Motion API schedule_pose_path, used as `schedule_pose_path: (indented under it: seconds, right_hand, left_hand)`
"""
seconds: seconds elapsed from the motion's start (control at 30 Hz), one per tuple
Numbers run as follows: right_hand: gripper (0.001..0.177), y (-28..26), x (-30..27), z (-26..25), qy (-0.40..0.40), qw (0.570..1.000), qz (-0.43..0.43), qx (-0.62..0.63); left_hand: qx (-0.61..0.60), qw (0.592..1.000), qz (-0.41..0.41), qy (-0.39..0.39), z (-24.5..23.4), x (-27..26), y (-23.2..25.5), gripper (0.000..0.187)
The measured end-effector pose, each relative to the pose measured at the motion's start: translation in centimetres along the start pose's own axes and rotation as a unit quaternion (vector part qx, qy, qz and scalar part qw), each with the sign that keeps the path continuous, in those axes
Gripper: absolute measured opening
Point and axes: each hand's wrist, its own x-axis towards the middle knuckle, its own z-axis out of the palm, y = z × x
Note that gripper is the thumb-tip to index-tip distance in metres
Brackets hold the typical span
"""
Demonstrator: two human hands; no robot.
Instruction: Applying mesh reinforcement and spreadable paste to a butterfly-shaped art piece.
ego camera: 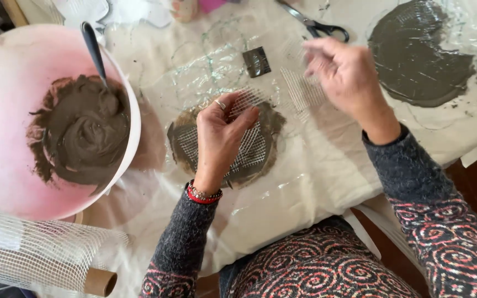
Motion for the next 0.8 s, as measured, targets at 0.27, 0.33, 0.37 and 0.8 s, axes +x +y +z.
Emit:
schedule_pose_path:
  seconds: [0.27,0.33,0.37,0.8]
  right_hand:
    - [0.017,13.4,2.2,-2.7,0.082,0.907,-0.006,-0.414]
    - [0.015,13.0,2.8,-2.1,0.086,0.894,-0.001,-0.440]
    - [0.013,12.9,2.8,-2.1,0.088,0.878,0.007,-0.471]
    - [0.060,5.9,-0.5,-7.9,0.032,0.957,0.094,-0.271]
  left_hand:
    - [-0.159,0.984,-0.086,-0.002,2.6,6.5,-2.4,0.010]
    - [-0.172,0.979,-0.105,0.002,2.8,6.9,-2.1,0.010]
    - [-0.190,0.974,-0.127,0.002,3.2,7.2,-2.0,0.010]
    - [-0.263,0.943,-0.204,0.013,3.8,9.6,-1.4,0.009]
